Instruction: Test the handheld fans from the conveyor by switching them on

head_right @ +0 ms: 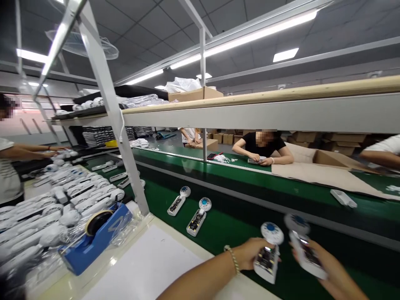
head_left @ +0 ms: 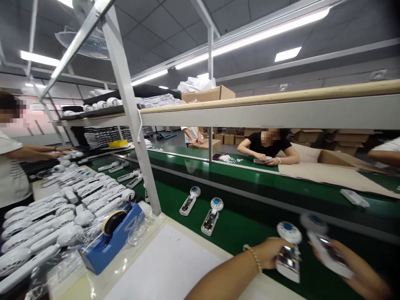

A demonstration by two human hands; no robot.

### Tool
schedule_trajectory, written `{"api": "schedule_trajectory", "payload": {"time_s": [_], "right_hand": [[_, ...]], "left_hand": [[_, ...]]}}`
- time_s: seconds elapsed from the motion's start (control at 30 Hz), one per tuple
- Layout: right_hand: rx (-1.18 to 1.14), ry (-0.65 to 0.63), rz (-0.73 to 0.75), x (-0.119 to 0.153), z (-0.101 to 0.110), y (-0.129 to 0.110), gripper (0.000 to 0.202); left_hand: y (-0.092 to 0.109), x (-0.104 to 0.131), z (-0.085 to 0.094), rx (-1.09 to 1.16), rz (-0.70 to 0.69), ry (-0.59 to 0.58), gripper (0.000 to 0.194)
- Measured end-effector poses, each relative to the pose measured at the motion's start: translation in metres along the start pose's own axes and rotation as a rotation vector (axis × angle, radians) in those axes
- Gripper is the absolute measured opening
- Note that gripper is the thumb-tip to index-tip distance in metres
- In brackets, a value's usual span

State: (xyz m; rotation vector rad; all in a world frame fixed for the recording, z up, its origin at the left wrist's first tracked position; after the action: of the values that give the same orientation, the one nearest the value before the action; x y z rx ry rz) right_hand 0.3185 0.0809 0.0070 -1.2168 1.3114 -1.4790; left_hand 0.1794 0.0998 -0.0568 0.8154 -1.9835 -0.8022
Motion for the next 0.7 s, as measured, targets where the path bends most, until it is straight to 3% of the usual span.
{"api": "schedule_trajectory", "payload": {"time_s": [0.03,0.07,0.13,0.23,0.4,0.53,0.7], "right_hand": [[-0.151,-0.036,-0.165,0.002,-0.024,0.016,0.019],[-0.307,-0.068,-0.228,0.006,-0.050,0.024,0.018],[-0.400,-0.067,-0.203,0.010,-0.095,0.033,0.011],[-0.482,-0.010,-0.177,0.017,-0.138,0.055,0.011],[-0.548,-0.035,-0.101,0.032,-0.155,0.074,0.033],[-0.484,-0.134,-0.036,0.037,-0.159,0.074,0.061],[-0.408,-0.237,-0.013,0.036,-0.167,0.070,0.068]], "left_hand": [[0.002,0.011,0.010,0.008,-0.016,-0.015,0.019],[0.006,0.021,0.022,0.014,-0.040,-0.021,0.022],[0.016,0.039,0.048,0.022,-0.102,-0.017,0.028],[0.035,0.062,0.086,0.007,-0.199,0.006,0.034],[0.049,0.089,0.121,-0.087,-0.279,0.031,0.036],[0.047,0.092,0.122,-0.119,-0.326,-0.014,0.038],[0.044,0.088,0.115,-0.106,-0.348,-0.122,0.041]]}}
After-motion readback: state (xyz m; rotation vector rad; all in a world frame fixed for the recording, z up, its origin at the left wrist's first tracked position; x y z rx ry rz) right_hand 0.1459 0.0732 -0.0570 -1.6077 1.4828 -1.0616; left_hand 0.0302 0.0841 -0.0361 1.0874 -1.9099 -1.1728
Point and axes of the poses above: each hand's wrist, its own x-axis away from the middle knuckle, its own z-axis out of the back of the hand, y = z × x, the point moved 9 cm from there along -x, towards the middle knuckle, and after that the axes turned 2 degrees about x, right-handed, at the moved point
